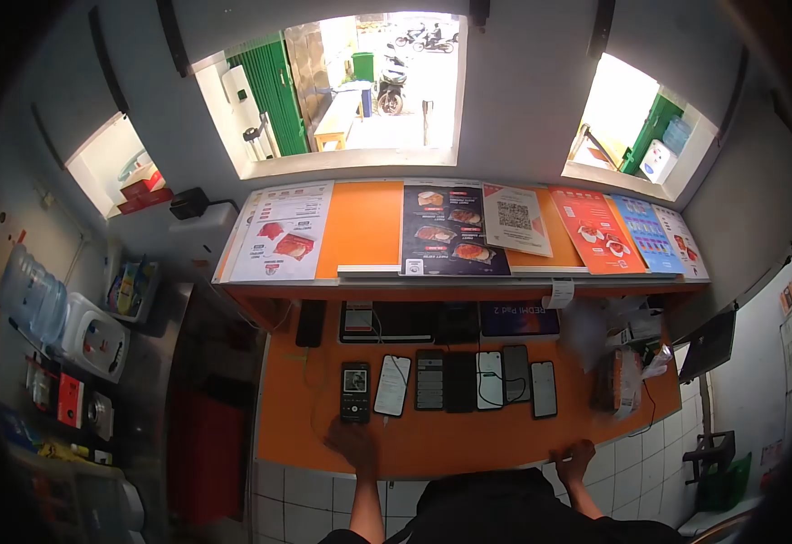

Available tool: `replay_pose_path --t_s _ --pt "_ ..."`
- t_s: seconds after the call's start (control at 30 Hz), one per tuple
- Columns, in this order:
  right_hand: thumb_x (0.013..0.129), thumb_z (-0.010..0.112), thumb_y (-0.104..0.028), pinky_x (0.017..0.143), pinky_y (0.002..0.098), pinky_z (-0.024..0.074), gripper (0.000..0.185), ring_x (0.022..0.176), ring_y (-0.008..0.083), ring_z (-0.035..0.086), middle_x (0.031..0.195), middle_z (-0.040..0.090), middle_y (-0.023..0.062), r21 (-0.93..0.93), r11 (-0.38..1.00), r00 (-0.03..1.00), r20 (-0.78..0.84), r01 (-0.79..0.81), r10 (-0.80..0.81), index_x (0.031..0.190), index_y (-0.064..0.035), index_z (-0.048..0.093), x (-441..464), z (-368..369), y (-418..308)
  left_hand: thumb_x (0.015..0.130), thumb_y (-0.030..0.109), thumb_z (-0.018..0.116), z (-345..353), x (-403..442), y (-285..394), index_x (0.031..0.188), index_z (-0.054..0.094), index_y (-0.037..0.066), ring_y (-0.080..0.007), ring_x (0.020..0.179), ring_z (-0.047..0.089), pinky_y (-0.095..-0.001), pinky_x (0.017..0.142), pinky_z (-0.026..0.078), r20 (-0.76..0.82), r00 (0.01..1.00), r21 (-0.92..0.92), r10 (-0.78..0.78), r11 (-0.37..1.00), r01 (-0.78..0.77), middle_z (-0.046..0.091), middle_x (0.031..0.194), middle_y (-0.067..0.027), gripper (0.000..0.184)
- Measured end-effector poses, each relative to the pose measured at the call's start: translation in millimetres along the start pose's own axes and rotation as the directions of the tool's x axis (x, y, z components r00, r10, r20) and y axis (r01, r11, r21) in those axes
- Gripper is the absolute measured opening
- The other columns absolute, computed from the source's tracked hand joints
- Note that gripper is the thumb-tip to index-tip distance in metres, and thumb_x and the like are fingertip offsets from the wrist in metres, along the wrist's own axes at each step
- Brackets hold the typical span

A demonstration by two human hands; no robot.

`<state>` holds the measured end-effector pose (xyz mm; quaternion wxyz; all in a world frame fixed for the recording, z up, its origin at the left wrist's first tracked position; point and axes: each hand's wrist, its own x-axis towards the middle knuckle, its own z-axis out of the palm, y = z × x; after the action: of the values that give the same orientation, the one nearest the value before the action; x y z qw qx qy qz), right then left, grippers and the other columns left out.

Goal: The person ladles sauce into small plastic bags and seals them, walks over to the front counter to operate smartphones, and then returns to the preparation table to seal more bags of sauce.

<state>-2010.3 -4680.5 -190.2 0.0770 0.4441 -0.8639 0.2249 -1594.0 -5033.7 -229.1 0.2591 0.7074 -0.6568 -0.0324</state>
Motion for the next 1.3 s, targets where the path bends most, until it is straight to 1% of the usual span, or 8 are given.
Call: replay_pose_path --t_s 0.63,0.7,0.93,1.0,1.1,1.13,1.27,1.3 --pt "0.085 0.064 -0.026 0.090 0.0507 0.0493 0.024 0.107 0.0434 0.051 0.112 0.051 0.0226 0.023 0.993 0.962 0.254 -0.113 0.103 0.094 -0.0037 0.070 -18 -18 -22 0.108 0.029 0.037 -7 0 5 0.134 0.045 0.000 -0.0339 0.131 0.045 -0.0547 0.115 0.026 0.096 0.995 0.131 -0.031 0.991 0.018 0.048 0.135 -0.0171 0.039" --pt "0.086 0.066 -0.028 0.089 0.0490 0.0505 0.026 0.104 0.0419 0.056 0.105 0.059 0.0205 0.034 0.967 0.896 0.385 -0.252 0.221 0.099 -0.0062 0.071 -29 -19 -18 0.108 0.029 0.039 34 -9 -29 0.133 0.047 0.001 -0.0320 0.132 0.045 -0.0531 0.109 0.033 -0.286 0.916 0.358 0.280 0.918 -0.169 0.048 0.136 -0.0165 0.038" --pt "0.093 0.062 -0.030 0.081 0.0370 0.0543 0.031 0.089 0.0243 0.070 0.095 0.074 0.0138 0.194 0.613 0.539 0.715 -0.766 0.446 0.104 -0.0032 0.073 -194 21 84 0.098 0.033 0.054 9 -79 0 0.123 0.056 -0.002 -0.0325 0.113 0.058 -0.0472 0.084 0.049 -0.130 0.987 0.445 0.099 0.895 -0.031 0.057 0.122 -0.0159 0.043" --pt "0.093 0.060 -0.024 0.073 0.0339 0.0545 0.029 0.085 0.0211 0.070 0.093 0.073 0.0154 0.564 -0.016 0.438 0.658 -0.826 0.612 0.106 -0.0001 0.071 -230 13 107 0.101 0.033 0.050 -24 -121 37 0.128 0.049 0.001 -0.0360 0.119 0.049 -0.0501 0.084 0.043 0.243 0.965 0.437 -0.093 0.899 -0.024 0.048 0.132 -0.0176 0.043" --pt "0.093 0.060 -0.022 0.066 0.0350 0.0548 0.031 0.082 0.0229 0.070 0.095 0.073 0.0158 0.234 0.129 0.253 0.643 -0.964 0.723 0.111 0.0013 0.070 -309 27 178 0.101 0.036 0.049 -13 -194 33 0.129 0.049 0.000 -0.0416 0.122 0.047 -0.0549 0.088 0.041 0.203 0.970 0.426 0.136 0.879 -0.212 0.047 0.130 -0.0221 0.045" --pt "0.093 0.060 -0.022 0.066 0.0366 0.0553 0.032 0.081 0.0247 0.071 0.097 0.073 0.0158 0.075 0.302 0.282 0.621 -0.950 0.731 0.113 0.0015 0.070 -334 32 208 0.101 0.036 0.049 -15 -221 51 0.131 0.047 0.000 -0.0421 0.124 0.046 -0.0559 0.089 0.041 0.282 0.950 0.373 0.135 0.897 -0.238 0.047 0.133 -0.0223 0.047" --pt "0.093 0.059 -0.021 0.067 0.0425 0.0561 0.036 0.082 0.0287 0.071 0.099 0.072 0.0182 -0.010 0.016 0.003 0.763 -1.000 0.646 0.119 0.0019 0.067 -397 -43 254 0.099 0.034 0.052 -16 -331 70 0.133 0.053 -0.004 -0.0434 0.125 0.051 -0.0587 0.091 0.045 0.699 0.705 0.246 0.118 0.886 -0.392 0.053 0.138 -0.0238 0.050" --pt "0.094 0.056 -0.020 0.065 0.0428 0.0549 0.035 0.080 0.0284 0.070 0.097 0.072 0.0180 0.029 -0.060 -0.020 0.720 -0.998 0.693 0.120 0.0020 0.066 -419 -53 264 0.099 0.032 0.051 -4 -343 74 0.122 0.064 -0.004 -0.0441 0.119 0.058 -0.0581 0.093 0.047 0.953 0.284 0.046 0.102 0.880 -0.473 0.062 0.131 -0.0238 0.044"
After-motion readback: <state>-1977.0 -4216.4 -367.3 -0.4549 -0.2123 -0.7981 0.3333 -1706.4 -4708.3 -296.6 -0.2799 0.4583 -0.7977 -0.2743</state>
